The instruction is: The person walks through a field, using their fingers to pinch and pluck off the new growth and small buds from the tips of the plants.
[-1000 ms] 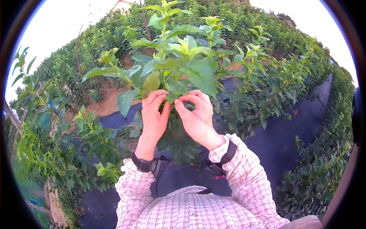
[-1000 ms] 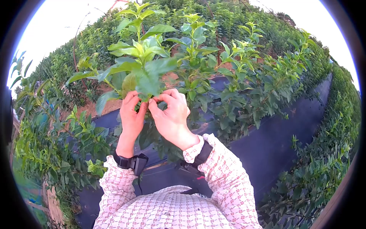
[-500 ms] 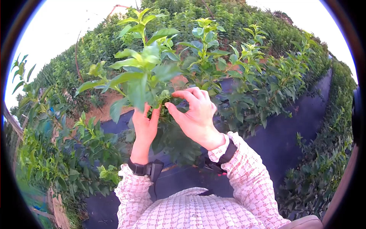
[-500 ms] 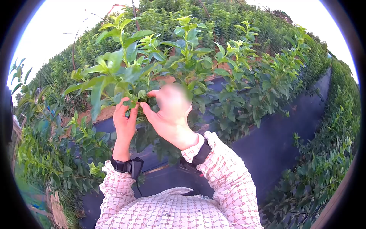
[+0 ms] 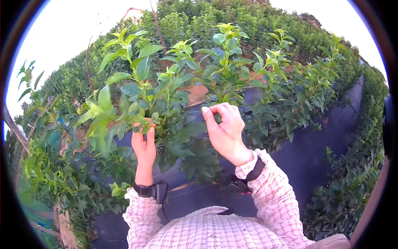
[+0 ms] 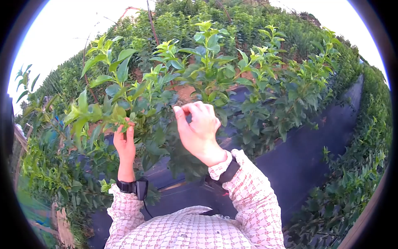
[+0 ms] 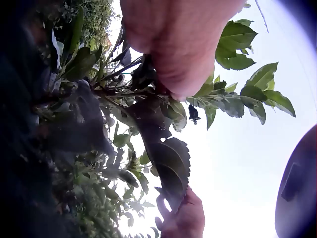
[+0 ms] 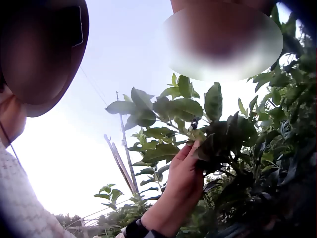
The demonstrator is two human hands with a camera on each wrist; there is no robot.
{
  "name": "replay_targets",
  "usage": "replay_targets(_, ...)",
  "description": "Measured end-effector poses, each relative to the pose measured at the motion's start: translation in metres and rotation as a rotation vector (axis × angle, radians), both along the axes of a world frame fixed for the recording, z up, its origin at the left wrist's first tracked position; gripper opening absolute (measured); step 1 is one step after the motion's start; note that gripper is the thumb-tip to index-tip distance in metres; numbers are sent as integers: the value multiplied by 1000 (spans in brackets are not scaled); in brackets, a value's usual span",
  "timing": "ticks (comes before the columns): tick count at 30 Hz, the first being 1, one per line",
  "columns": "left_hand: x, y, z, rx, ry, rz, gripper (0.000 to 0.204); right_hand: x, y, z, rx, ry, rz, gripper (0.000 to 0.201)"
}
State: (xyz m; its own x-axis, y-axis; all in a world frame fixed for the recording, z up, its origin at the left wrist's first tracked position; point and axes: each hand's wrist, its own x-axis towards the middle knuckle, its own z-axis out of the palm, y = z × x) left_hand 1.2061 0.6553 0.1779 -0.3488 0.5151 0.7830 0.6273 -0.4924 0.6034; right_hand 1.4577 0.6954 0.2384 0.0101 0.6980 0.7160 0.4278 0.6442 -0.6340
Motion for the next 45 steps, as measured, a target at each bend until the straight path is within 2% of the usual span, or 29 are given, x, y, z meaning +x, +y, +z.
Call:
replay_targets(1, -5, -3, -2, -3, 30, 14, 11, 4, 3, -4, -52, -47, 3, 16)
replay_targets(5, -8, -9, -2, 31, -88, -83, 10, 4, 3, -14, -121, 21, -4, 12)
replay_targets(7, -7, -11, -2, 47, -106, -105, 9, 4, -1, -16, -89, -8, 29, 12)
replay_targets(10, 3, -16, 4, 31, -73, -89, 11, -1, -13, -10, -97, -47, 105, 14)
replay_targets(12, -2, -16, 1, -24, 151, 15, 19, -7, -23, -5, -87, -75, 155, 14)
replay_targets(15, 10, -18, -8, -56, 63, 11, 19, -20, -36, 1, -99, -104, 218, 19)
replay_targets(18, 9, -14, -11, 13, 206, 31, 28, -31, -41, 1, -89, -124, 232, 22)
replay_targets(19, 9, -16, -17, -103, 197, 56, 22, -33, -42, 1, -89, -130, 233, 23)
replay_targets(21, 6, -15, -27, -115, 288, 70, 24, -37, -41, 0, -81, -135, 230, 22)
replay_targets(24, 7, -22, -33, -37, 483, 124, 24, -39, -35, -4, 49, -80, 203, 16)
replay_targets(25, 0, -23, -37, 15, 654, 201, 24, -39, -36, -2, 96, -46, 231, 15)
replay_targets(27, -2, -24, -33, 117, 811, 219, 24, -37, -39, 5, 187, 18, 274, 11)
replay_targets(28, -1, -26, -28, 164, 801, 161, 24, -36, -40, 9, 226, 30, 263, 10)
replay_targets(30, 14, -27, -18, 143, 434, -13, 23, -36, -42, 14, 304, 55, 248, 7)
replay_targets(31, 34, -26, -14, 71, 80, -120, 23, -34, -40, 12, 297, 49, 288, 7)
replay_targets(33, 47, -28, -5, -46, -238, -221, 26, -33, -38, 11, 305, 85, 251, 5)
replay_targets(35, 45, -28, 3, -137, -142, -198, 29, -30, -30, 4, 340, 105, 224, 5)
replay_targets(37, 39, -23, 3, -241, 3, -134, 26, -26, -29, 7, 274, 187, 169, 8)
replay_targets(39, 34, -4, -5, -175, 115, -96, 31, -23, -29, 6, 212, 205, 156, 16)
replay_targets(41, 33, 10, -8, -30, 242, -70, 37, -27, -33, 3, 263, 174, 222, 17)
replay_targets(42, 41, 2, 5, -46, 340, -43, 36, -32, -32, 1, 234, 192, 290, 19)
replay_targets(45, 52, -4, 24, -25, 379, -76, 34, -47, -23, -7, 125, 303, 487, 25)
